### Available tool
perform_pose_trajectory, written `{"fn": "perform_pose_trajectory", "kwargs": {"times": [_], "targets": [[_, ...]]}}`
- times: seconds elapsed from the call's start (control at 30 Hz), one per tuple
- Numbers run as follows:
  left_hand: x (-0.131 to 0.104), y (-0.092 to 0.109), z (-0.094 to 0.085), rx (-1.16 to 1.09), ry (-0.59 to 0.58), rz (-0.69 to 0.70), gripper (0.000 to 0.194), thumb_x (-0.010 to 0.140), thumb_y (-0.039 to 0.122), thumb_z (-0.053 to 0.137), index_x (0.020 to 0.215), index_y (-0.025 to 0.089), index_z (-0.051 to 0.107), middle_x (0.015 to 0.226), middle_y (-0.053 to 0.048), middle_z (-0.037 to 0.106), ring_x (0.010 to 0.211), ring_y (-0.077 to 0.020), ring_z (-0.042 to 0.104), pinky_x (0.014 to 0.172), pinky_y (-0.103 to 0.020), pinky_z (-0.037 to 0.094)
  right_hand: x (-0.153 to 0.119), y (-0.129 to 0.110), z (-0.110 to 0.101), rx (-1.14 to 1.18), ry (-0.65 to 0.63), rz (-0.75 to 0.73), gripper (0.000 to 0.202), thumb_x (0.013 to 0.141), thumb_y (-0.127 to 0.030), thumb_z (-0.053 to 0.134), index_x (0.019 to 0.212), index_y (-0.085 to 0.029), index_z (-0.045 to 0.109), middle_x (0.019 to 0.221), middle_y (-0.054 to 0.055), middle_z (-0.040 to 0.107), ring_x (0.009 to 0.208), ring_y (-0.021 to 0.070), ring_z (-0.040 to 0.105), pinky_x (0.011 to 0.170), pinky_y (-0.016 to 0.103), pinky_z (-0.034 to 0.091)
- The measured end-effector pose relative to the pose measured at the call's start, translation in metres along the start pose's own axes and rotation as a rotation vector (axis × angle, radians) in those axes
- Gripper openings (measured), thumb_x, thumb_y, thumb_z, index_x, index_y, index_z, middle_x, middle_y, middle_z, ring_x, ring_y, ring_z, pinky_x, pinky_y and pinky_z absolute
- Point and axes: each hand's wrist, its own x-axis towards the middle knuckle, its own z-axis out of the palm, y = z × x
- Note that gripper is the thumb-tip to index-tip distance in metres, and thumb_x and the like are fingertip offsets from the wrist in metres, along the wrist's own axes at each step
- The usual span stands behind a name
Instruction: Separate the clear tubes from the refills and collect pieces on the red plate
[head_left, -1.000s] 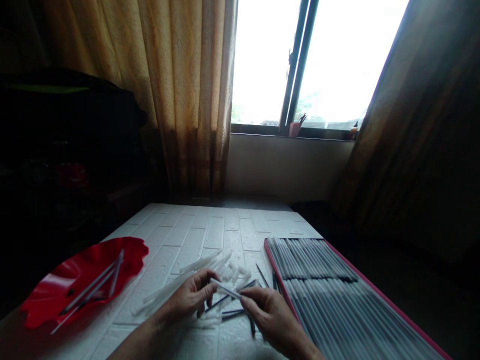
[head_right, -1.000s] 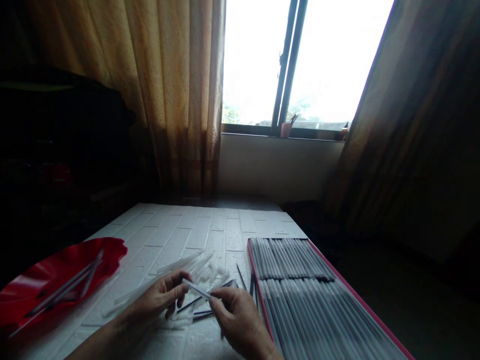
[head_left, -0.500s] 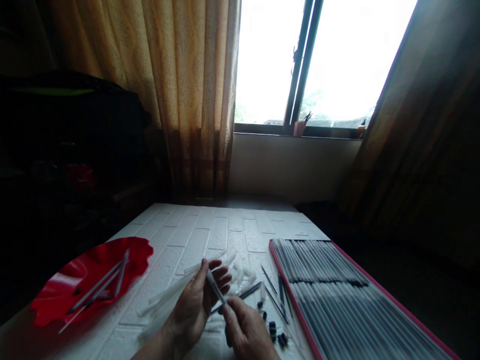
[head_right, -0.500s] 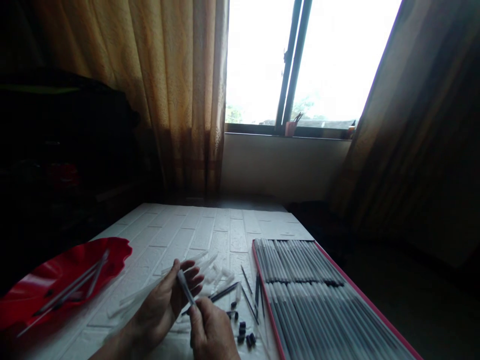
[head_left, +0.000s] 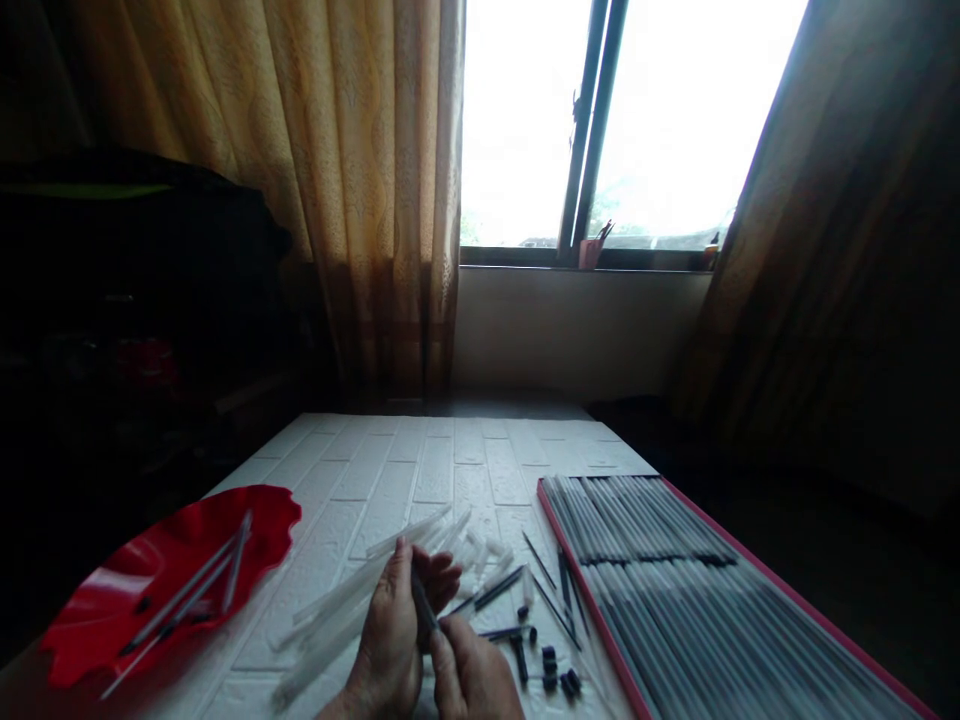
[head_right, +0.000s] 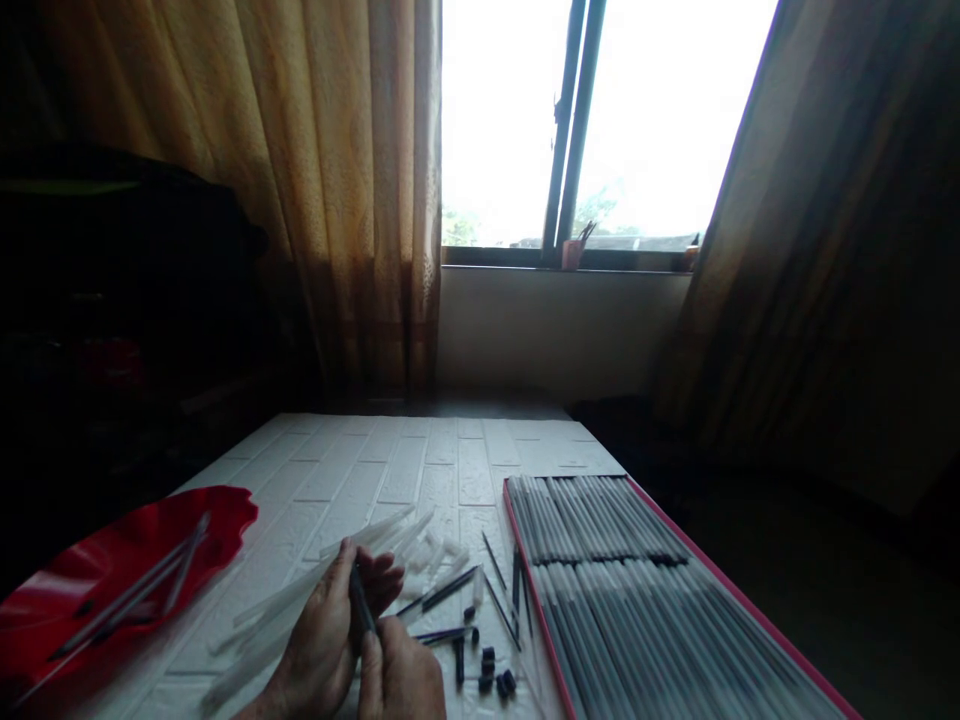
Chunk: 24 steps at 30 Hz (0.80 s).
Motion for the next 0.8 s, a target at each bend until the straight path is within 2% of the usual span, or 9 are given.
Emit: {"fn": "perform_pose_trajectory", "kwargs": {"times": [0.23, 0.47, 0.57, 0.67, 0.73, 0.8], "targets": [[0.005, -0.007, -0.002, 0.021, -0.049, 0.028, 0.034, 0.092, 0.034, 0.049, 0.066, 0.015, 0.058, 0.057, -0.006, 0.07, 0.062, -0.0202, 0.071, 0.067, -0.031, 0.057, -0.001, -0.004, -0.003, -0.005, 0.004, -0.005, 0.051, 0.096, -0.048, 0.021, 0.071, -0.021, 0.056, 0.061, 0.005, 0.066, 0.057, 0.0167, 0.062, 0.05, 0.023, 0.033], [0.004, -0.009, -0.001, -0.016, -0.057, -0.026, 0.035, 0.093, 0.033, 0.048, 0.065, 0.016, 0.057, 0.057, -0.004, 0.07, 0.062, -0.0185, 0.071, 0.069, -0.03, 0.057, 0.003, -0.014, -0.013, 0.098, -0.054, 0.065, 0.042, 0.093, -0.043, 0.029, 0.075, -0.02, 0.059, 0.067, 0.006, 0.068, 0.062, 0.0178, 0.063, 0.054, 0.023, 0.036], [0.0, -0.001, 0.001, 0.009, -0.066, -0.04, 0.029, 0.094, 0.03, 0.047, 0.072, 0.015, 0.059, 0.065, -0.006, 0.073, 0.067, -0.0196, 0.072, 0.071, -0.032, 0.057, 0.011, -0.015, -0.02, 0.189, -0.1, 0.102, 0.039, 0.092, -0.043, 0.031, 0.077, -0.019, 0.059, 0.072, 0.007, 0.069, 0.068, 0.0187, 0.064, 0.058, 0.023, 0.04], [-0.002, 0.011, 0.0, 0.025, -0.146, -0.07, 0.03, 0.096, 0.034, 0.042, 0.084, 0.015, 0.063, 0.08, -0.009, 0.075, 0.075, -0.0204, 0.073, 0.073, -0.032, 0.057, 0.016, -0.013, -0.028, 0.284, -0.152, 0.128, 0.035, 0.09, -0.045, 0.036, 0.083, -0.019, 0.058, 0.075, 0.005, 0.067, 0.07, 0.018, 0.063, 0.063, 0.023, 0.042], [0.0, 0.016, -0.004, 0.016, -0.213, -0.084, 0.035, 0.097, 0.039, 0.037, 0.096, 0.015, 0.063, 0.092, -0.011, 0.075, 0.082, -0.0205, 0.072, 0.076, -0.031, 0.056, 0.016, -0.012, -0.032, 0.321, -0.199, 0.175, 0.032, 0.09, -0.045, 0.039, 0.084, -0.019, 0.056, 0.064, 0.001, 0.062, 0.061, 0.0156, 0.059, 0.058, 0.023, 0.042], [0.005, 0.019, -0.008, 0.027, -0.233, -0.088, 0.039, 0.098, 0.042, 0.034, 0.105, 0.016, 0.061, 0.1, -0.011, 0.073, 0.088, -0.02, 0.071, 0.078, -0.03, 0.055, 0.016, -0.015, -0.037, 0.335, -0.215, 0.223, 0.03, 0.09, -0.043, 0.04, 0.08, -0.019, 0.054, 0.054, -0.003, 0.055, 0.051, 0.0133, 0.054, 0.052, 0.021, 0.039]]}}
